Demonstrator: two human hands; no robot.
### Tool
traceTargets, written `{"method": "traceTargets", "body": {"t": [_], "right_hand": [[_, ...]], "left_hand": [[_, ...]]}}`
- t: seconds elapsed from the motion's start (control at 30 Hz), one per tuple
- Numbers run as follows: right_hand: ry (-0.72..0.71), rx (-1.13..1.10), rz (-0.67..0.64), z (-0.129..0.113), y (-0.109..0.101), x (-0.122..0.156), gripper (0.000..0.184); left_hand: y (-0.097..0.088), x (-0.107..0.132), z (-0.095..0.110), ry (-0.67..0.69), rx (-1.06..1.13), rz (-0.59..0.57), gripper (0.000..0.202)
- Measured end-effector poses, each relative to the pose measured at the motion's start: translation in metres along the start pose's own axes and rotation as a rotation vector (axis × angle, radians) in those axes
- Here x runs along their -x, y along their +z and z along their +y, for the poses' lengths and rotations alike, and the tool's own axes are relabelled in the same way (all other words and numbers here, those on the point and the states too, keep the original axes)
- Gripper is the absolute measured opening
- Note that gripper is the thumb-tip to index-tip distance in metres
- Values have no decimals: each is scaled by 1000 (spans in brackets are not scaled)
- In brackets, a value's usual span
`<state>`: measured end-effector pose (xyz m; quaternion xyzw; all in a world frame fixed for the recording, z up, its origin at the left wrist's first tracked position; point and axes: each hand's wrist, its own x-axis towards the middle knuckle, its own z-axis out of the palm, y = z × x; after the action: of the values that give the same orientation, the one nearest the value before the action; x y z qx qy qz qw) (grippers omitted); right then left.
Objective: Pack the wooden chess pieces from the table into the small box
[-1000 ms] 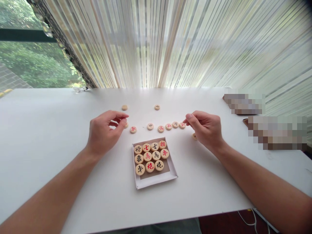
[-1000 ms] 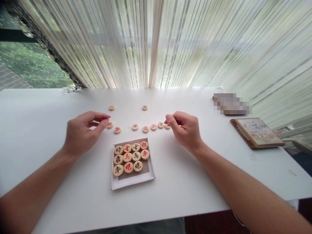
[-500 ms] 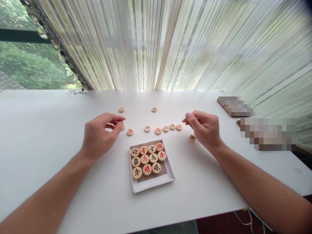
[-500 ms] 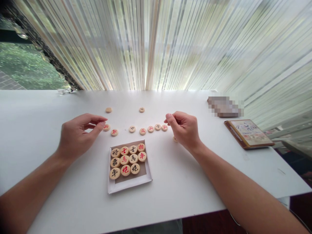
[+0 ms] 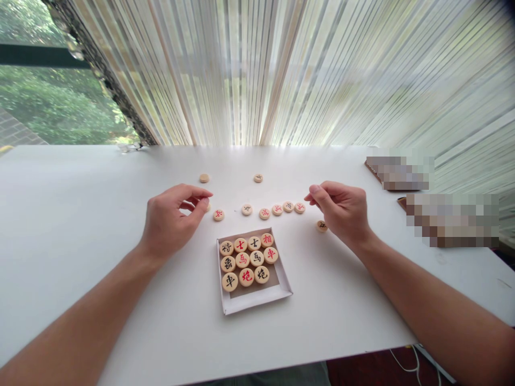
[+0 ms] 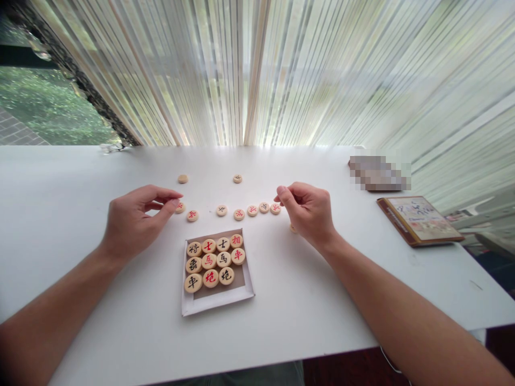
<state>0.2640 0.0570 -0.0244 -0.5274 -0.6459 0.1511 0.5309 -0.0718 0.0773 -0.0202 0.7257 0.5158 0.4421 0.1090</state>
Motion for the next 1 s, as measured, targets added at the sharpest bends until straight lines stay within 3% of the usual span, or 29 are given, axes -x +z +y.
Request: {"method": "traceTargets", "body": {"t": [0.4,0.7,1.0], "right_hand": [[-27,47,-65,-1,1,0,35],[-265,186,-264,3,8,3,11],[-409,374,-427,6,14,6,32]], "left_hand": [[0,0,0,-6,-11,-7,14],[2,3,3,38,2,-27,12],[4,7,12,97,-7,-69,12]]}}
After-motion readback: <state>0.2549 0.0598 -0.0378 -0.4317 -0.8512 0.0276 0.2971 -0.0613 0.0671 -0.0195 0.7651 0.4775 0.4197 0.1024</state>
